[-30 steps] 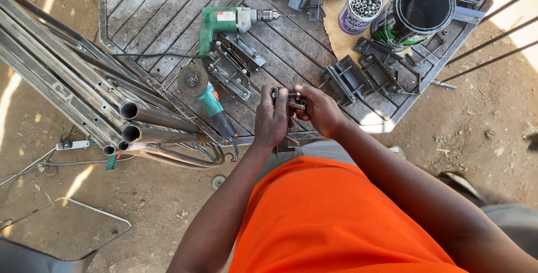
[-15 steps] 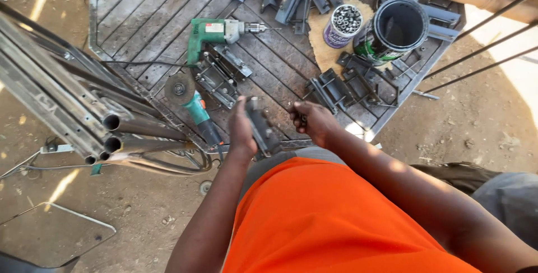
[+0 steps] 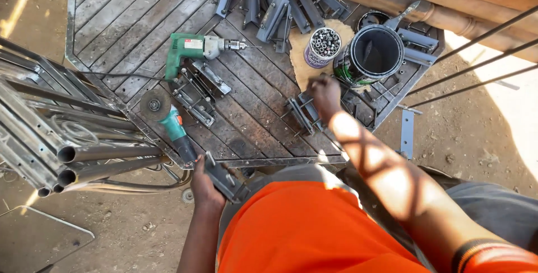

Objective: A worker is inspecting and sorting small metal brackets on a wooden workbench in a fabrication area.

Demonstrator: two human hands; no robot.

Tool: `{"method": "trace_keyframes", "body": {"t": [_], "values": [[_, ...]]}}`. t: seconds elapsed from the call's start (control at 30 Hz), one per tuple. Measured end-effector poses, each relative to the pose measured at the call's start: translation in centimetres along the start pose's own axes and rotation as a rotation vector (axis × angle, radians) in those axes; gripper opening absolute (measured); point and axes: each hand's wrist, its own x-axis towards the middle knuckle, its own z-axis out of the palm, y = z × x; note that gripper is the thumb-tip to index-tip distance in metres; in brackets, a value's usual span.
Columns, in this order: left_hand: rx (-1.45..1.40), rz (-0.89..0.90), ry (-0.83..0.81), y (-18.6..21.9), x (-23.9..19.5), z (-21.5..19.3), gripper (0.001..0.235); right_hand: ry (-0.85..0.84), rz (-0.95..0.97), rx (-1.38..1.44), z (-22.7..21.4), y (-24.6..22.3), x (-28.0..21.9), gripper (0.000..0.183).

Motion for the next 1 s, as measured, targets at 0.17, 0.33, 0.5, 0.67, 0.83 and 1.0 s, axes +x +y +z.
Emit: {"method": "trace_keyframes", "body": {"t": [0.17, 0.33, 0.5, 0.67, 0.83, 1.0], "values": [[-0.037, -0.034, 0.177, 0.9, -7.6, 2.0, 0.027, 0.154, -0.125, -0.17, -2.6, -5.7, 9.6, 0.025], [-0.162, -0.057, 0.241, -0.4, -7.1, -1.0, 0.033, 0.087, -0.391, -0.432, -0.4, -4.5, 11.7, 0.036], [-0.172, -0.047, 0.317, -1.0, -8.2, -2.5, 0.04, -0.016, -0.413, -0.783, 1.9, -1.2, 9.9, 0.076], [-0.162, -0.03, 0.324, -1.9, -7.5, -2.5, 0.035, -0.049, -0.424, -0.788, 1.4, -1.5, 10.1, 0.078], [-0.154, -0.033, 0.275, -2.2, -6.8, -0.2, 0.039, 0.042, -0.567, -0.614, 0.4, -2.7, 7.0, 0.07], [0.031, 0.142, 0.256, -2.8, -5.6, 3.4, 0.016, -0.13, -0.625, -0.305, 1.9, 0.9, -1.7, 0.057]]}}
